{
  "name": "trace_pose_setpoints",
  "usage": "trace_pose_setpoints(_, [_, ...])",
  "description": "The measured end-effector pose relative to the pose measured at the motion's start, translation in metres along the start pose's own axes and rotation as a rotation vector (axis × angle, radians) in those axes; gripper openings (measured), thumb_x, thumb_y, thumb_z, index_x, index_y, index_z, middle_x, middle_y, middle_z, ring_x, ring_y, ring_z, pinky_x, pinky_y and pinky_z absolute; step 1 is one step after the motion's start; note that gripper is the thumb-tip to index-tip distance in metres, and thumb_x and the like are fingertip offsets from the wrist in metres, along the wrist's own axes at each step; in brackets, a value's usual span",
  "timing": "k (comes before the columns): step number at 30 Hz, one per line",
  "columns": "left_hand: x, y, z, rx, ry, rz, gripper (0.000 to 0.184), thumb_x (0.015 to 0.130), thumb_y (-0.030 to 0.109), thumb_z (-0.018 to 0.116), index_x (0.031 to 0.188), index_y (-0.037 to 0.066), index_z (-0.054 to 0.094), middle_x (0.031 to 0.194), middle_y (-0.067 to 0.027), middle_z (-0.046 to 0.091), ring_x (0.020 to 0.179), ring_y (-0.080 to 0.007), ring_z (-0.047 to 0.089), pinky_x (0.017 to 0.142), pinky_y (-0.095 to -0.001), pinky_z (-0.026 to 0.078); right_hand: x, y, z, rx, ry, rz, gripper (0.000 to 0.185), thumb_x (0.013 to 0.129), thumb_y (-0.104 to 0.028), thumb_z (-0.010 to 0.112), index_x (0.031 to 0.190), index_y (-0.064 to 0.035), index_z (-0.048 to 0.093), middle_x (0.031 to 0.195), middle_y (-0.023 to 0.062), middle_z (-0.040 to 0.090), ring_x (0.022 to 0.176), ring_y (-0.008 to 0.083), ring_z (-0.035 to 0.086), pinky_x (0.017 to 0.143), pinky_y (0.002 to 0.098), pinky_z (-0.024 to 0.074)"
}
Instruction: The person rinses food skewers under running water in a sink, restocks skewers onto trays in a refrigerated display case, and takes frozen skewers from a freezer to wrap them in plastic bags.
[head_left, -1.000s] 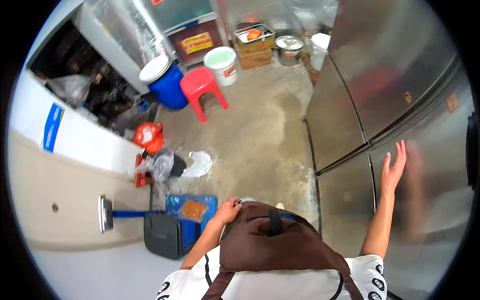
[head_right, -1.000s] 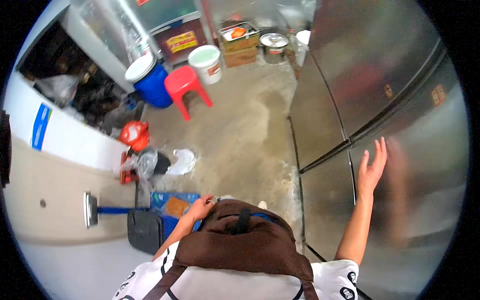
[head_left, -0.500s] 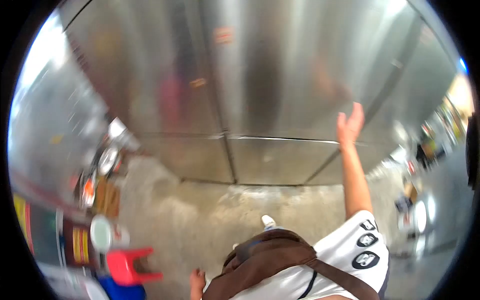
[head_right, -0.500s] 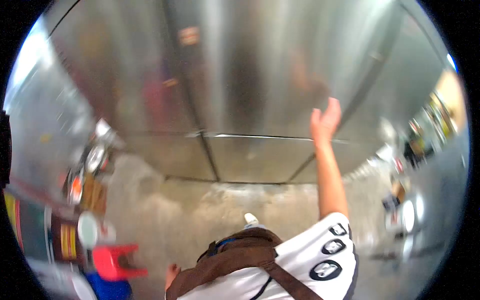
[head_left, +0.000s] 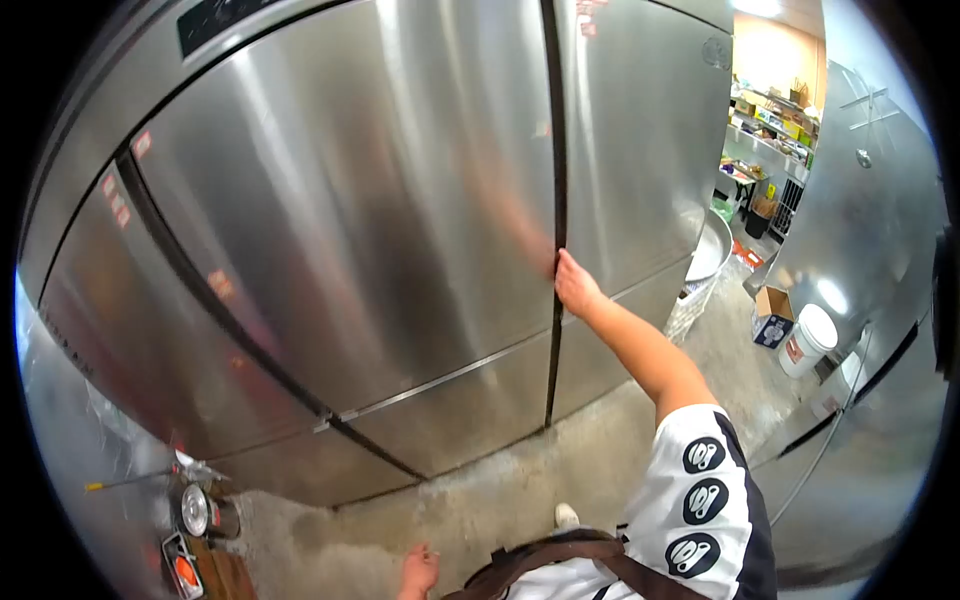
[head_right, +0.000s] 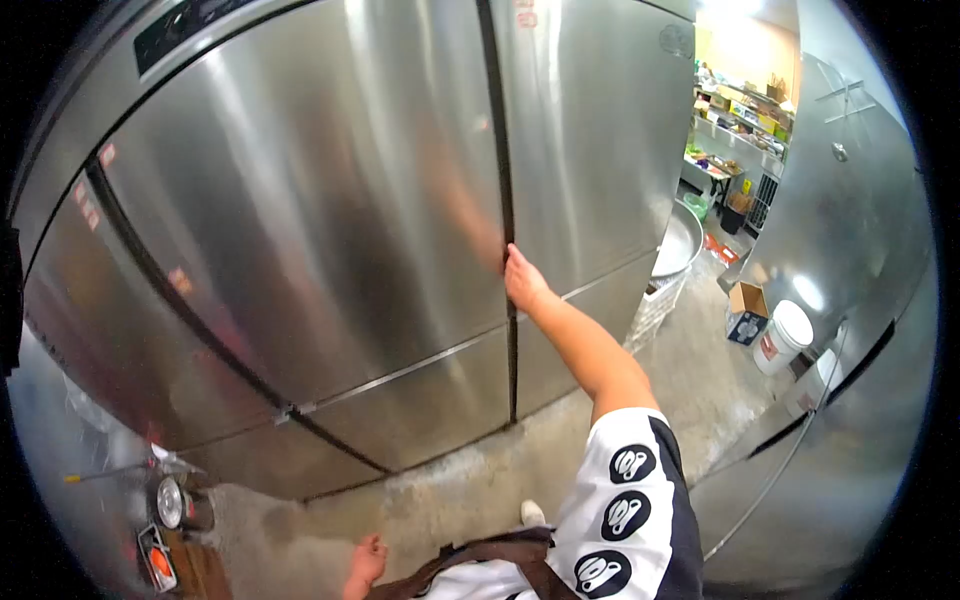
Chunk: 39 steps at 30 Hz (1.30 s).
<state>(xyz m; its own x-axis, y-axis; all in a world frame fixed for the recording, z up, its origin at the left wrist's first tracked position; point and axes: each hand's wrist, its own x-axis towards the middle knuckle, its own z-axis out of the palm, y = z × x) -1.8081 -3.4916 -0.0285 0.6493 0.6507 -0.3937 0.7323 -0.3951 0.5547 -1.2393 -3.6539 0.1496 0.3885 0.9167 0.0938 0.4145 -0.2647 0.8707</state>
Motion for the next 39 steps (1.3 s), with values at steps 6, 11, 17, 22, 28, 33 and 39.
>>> trace_pose_setpoints(6, [0.074,0.096,0.071,0.078,-0.334,0.166,0.046,0.083,0.029,0.057,0.122,0.005,0.05,0.108,-0.0181,0.061,0.095,-0.0299,0.06,0.083,-0.0371,0.046,0.009,0.014,0.025,0.138,0.057,-0.12,0.027,0.078,-0.03,0.051,0.088,-0.0134,0.07,0.093,-0.0002,0.063,0.099,0.0203,0.049,0.095,0.0405,0.0302])
trace_pose_setpoints(11, [0.091,0.151,0.103,-0.032,-0.32,0.27,0.048,0.085,0.03,0.057,0.126,0.007,0.047,0.112,-0.0167,0.059,0.104,-0.0293,0.056,0.088,-0.0358,0.044,-0.104,0.023,-0.012,0.243,0.355,-0.089,0.027,0.071,-0.024,0.052,0.08,-0.0041,0.068,0.082,0.0089,0.063,0.089,0.0271,0.053,0.096,0.0459,0.034])
trace_pose_setpoints(17, [0.107,0.253,0.096,-0.005,-0.53,0.389,0.046,0.083,0.025,0.059,0.121,0.002,0.05,0.11,-0.0206,0.059,0.098,-0.0313,0.059,0.082,-0.0367,0.047,-0.229,0.014,-0.071,1.444,0.056,0.468,0.023,0.081,-0.027,0.058,0.074,-0.0058,0.065,0.07,0.0109,0.06,0.065,0.0294,0.059,0.061,0.0384,0.0479])
trace_pose_setpoints(22, [0.124,0.333,0.07,-0.024,-0.375,0.611,0.045,0.085,0.025,0.057,0.124,0.004,0.047,0.116,-0.0186,0.055,0.1,-0.0312,0.057,0.084,-0.0373,0.046,-0.207,0.018,-0.024,1.697,0.2,0.866,0.024,0.084,-0.027,0.059,0.09,-0.0038,0.064,0.075,0.0126,0.063,0.065,0.0267,0.061,0.06,0.036,0.0492])
trace_pose_setpoints(28, [0.159,0.36,0.037,-0.227,-0.273,0.696,0.043,0.085,0.013,0.058,0.126,0.005,0.046,0.116,-0.014,0.054,0.104,-0.0228,0.057,0.084,-0.0333,0.046,-0.162,0.074,0.001,1.802,0.239,0.972,0.03,0.083,-0.019,0.062,0.107,-0.0014,0.057,0.076,0.0115,0.063,0.067,0.0219,0.063,0.064,0.0311,0.0503])
trace_pose_setpoints(33, [0.179,0.434,0.006,-0.284,-0.176,0.95,0.042,0.085,0.001,0.054,0.126,0.002,0.046,0.122,-0.0131,0.05,0.107,-0.0197,0.056,0.089,-0.0322,0.045,-0.123,0.127,0.05,1.392,0.68,0.864,0.043,0.08,-0.014,0.064,0.117,0.0025,0.049,0.105,0.0178,0.058,0.096,0.0296,0.058,0.083,0.0353,0.0463])
trace_pose_setpoints(39, [0.182,0.595,-0.023,-0.296,0.216,1.427,0.046,0.08,0.001,0.057,0.124,0.001,0.046,0.131,-0.0177,0.044,0.121,-0.0284,0.044,0.093,-0.0356,0.042,-0.035,0.272,0.06,0.716,1.019,0.797,0.075,0.07,-0.017,0.07,0.133,-0.0018,0.033,0.135,0.0195,0.033,0.125,0.0361,0.032,0.104,0.0466,0.0244])
